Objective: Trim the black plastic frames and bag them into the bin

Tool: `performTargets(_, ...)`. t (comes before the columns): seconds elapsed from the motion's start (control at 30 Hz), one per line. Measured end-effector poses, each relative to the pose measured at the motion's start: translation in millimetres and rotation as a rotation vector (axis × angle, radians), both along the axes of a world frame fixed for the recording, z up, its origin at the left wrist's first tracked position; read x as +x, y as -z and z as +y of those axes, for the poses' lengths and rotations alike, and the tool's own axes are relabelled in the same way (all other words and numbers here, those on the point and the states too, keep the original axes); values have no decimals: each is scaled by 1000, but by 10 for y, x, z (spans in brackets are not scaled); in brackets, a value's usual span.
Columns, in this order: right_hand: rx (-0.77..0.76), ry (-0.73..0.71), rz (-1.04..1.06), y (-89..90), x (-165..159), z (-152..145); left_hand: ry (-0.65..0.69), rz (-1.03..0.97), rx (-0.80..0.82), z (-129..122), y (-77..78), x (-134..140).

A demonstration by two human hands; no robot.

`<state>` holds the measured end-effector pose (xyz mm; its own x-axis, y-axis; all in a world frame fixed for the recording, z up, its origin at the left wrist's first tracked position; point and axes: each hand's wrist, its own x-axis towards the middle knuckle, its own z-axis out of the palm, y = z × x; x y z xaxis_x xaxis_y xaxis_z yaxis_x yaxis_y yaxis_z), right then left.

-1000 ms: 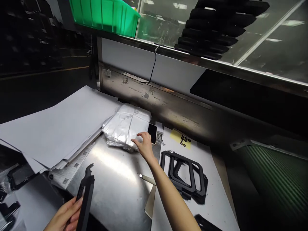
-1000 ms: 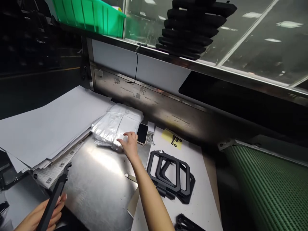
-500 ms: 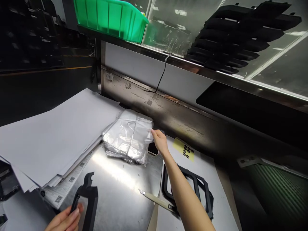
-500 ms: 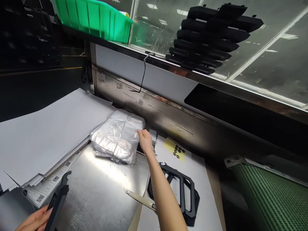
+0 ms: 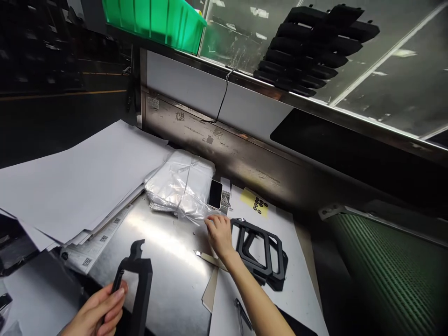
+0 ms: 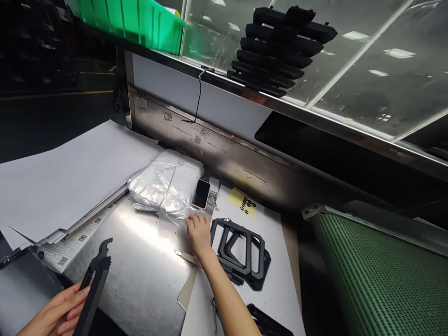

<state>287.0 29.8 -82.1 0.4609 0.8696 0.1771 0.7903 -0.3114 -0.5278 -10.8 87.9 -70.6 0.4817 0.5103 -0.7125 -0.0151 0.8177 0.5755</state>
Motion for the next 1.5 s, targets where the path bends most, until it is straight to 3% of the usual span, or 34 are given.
performTargets(0.13,-7,52,268,-55,-388,-74,59,29,154,-141,36,36)
performTargets(0.3,-43,-71,717,-202,-1410,-348,146,-18,216,-422,-99,211)
performTargets(0.4,-8,-161,926,-277,-1725,-497,211,-30,256,-529,-191,190)
performTargets(0.5,74,-190,1164,-345,-1704,-613,218,-16,308,-516,-181,42)
performTargets(0.67,306,-14,1516,-363,-1463,-697,91,94,416,-311,-48,-314)
performTargets(0.8,275,29,1646,-313,-1442,-641,154,154,483,-178,-185,-618)
performTargets(0.97,183,-16,1614,-318,-1539,-430,344,164,520,-158,-452,-879)
performTargets(1.17,-136,-340,1353,-473,-1894,-66,507,164,488,-62,-265,-882)
performTargets(1.23,-244,-473,1199,-556,-1999,-23,510,175,467,-11,-197,-978)
performTargets(1.33,-259,-590,891,-608,-2078,-61,446,230,445,16,-151,-1249)
performTargets(1.5,-195,-710,558,-358,-2323,-269,339,286,393,28,-122,-1708)
